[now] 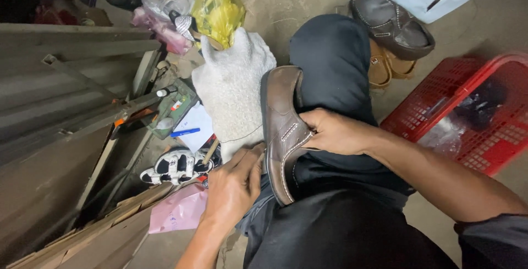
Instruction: The person sits and sews the sole of a brown leather shoe using a needle and thread. They repeatedly push the needle through the shoe's edge and pull the thread tight to secure the stitching.
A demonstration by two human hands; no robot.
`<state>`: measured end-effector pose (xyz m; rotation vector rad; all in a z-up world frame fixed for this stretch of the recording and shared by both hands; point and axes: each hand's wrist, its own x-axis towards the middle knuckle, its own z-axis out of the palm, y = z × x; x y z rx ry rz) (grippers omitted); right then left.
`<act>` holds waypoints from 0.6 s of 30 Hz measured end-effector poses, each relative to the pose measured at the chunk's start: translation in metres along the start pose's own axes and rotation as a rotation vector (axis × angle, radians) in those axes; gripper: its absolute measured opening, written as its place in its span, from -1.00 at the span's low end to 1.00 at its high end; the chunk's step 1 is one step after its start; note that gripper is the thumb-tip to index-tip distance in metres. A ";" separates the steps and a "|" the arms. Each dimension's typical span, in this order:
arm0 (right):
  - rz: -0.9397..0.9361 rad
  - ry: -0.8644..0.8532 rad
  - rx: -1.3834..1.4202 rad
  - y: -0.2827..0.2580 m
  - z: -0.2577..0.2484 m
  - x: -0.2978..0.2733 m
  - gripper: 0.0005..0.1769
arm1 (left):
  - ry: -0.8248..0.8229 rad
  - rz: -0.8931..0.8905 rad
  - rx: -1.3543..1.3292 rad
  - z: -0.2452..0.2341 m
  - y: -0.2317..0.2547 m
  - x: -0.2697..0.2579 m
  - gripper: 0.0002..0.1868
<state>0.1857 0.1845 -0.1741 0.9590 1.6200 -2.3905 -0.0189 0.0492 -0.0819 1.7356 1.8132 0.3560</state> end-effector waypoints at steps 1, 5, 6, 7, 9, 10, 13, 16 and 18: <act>0.005 0.006 -0.004 0.005 0.000 0.000 -0.94 | 0.001 0.005 -0.008 0.002 -0.001 -0.002 -0.74; -0.092 0.009 -0.081 0.005 -0.002 -0.003 -0.94 | 0.030 -0.026 0.033 0.008 -0.003 -0.008 -0.66; -0.115 0.020 -0.138 0.000 -0.003 -0.005 -0.88 | 0.042 -0.039 0.051 0.009 -0.003 -0.008 -0.64; -0.114 0.024 -0.146 0.002 0.000 -0.005 -0.88 | 0.049 -0.035 0.046 0.009 -0.004 -0.008 -0.64; -0.055 0.116 -0.255 0.007 0.003 -0.005 -0.82 | 0.020 -0.048 0.117 0.011 -0.005 -0.008 -0.69; -0.054 0.118 -0.263 -0.003 0.002 -0.010 -0.82 | 0.027 -0.046 0.113 0.012 -0.008 -0.007 -0.69; 0.029 0.168 -0.385 -0.025 0.004 -0.022 -0.59 | -0.097 -0.082 0.170 0.013 -0.017 -0.006 -0.64; -0.019 0.176 -0.379 -0.032 0.004 -0.028 -0.56 | -0.333 -0.147 0.129 0.006 -0.023 0.000 -0.68; -0.009 0.178 -0.429 -0.035 0.004 -0.030 -0.57 | -0.396 -0.129 -0.241 -0.007 -0.027 0.006 -0.73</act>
